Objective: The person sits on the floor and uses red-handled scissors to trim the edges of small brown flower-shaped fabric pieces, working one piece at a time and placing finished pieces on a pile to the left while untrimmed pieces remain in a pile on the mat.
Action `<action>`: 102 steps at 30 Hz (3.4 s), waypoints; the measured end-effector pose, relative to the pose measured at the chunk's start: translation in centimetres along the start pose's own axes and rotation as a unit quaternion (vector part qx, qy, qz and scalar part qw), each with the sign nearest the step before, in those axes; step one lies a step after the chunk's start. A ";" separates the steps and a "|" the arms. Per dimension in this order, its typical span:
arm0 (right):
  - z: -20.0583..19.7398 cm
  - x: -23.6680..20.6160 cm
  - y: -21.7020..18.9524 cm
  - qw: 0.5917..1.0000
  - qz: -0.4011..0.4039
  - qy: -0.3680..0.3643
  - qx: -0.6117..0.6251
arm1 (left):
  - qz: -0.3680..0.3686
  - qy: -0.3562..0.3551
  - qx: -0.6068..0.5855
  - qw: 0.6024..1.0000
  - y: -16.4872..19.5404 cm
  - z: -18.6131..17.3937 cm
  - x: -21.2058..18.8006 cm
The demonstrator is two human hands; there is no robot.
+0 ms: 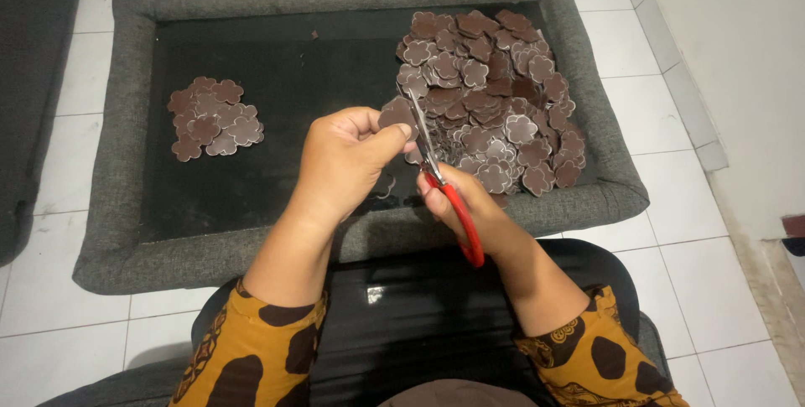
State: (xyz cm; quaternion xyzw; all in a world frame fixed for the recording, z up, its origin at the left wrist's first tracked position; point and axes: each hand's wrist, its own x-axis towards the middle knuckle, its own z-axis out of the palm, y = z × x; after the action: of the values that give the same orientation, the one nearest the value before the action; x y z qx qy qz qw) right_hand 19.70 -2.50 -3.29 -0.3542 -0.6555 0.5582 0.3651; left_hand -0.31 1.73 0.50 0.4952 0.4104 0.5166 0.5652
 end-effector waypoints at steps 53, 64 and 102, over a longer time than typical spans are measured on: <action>0.0 -0.2 0.3 1.000 0.019 -0.011 -0.003 | -0.021 -0.046 0.029 0.998 -0.2 -1.3 0.3; -0.3 -0.4 0.4 0.998 -0.036 -0.047 0.019 | 0.001 -0.063 -0.038 0.997 -0.9 -0.5 0.4; -0.1 -0.5 2.6 0.994 -0.033 0.024 0.104 | -0.074 -0.091 -0.147 0.982 -1.8 1.6 -0.1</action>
State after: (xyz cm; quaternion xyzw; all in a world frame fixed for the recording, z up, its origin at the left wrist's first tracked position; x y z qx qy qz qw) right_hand 20.18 -2.60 -5.93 -0.3052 -0.5965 0.6024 0.4337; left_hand 1.54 1.50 -1.03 0.4204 0.3124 0.4805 0.7034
